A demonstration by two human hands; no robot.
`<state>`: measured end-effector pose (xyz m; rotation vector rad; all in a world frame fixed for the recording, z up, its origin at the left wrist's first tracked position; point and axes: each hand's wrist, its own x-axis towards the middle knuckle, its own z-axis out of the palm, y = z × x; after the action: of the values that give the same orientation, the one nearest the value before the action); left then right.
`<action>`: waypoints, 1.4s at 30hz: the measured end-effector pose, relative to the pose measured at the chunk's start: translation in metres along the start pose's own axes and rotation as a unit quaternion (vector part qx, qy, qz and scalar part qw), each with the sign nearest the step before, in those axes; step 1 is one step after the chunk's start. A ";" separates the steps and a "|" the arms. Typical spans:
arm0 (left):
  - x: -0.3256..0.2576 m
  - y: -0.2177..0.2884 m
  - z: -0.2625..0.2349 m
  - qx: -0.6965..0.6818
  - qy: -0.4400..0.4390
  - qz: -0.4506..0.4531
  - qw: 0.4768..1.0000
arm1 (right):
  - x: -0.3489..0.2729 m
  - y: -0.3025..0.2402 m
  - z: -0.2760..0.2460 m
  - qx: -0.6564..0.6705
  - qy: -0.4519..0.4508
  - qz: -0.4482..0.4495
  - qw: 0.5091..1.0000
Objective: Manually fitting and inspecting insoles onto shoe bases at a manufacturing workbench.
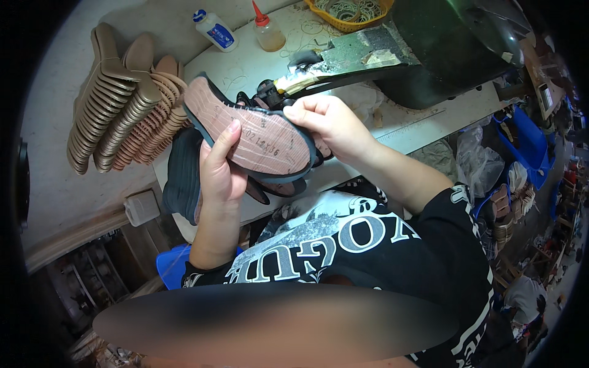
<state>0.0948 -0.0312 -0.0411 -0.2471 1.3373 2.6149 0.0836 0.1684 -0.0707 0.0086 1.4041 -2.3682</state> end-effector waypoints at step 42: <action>-0.012 -0.018 -0.008 0.007 -0.046 0.005 0.999 | 0.001 -0.030 0.007 -0.596 -0.122 -0.369 0.703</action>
<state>0.1115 -0.0285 -0.0570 -0.1174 1.3289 2.5895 0.0739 0.1750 -0.0420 -1.3582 2.8207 -1.2434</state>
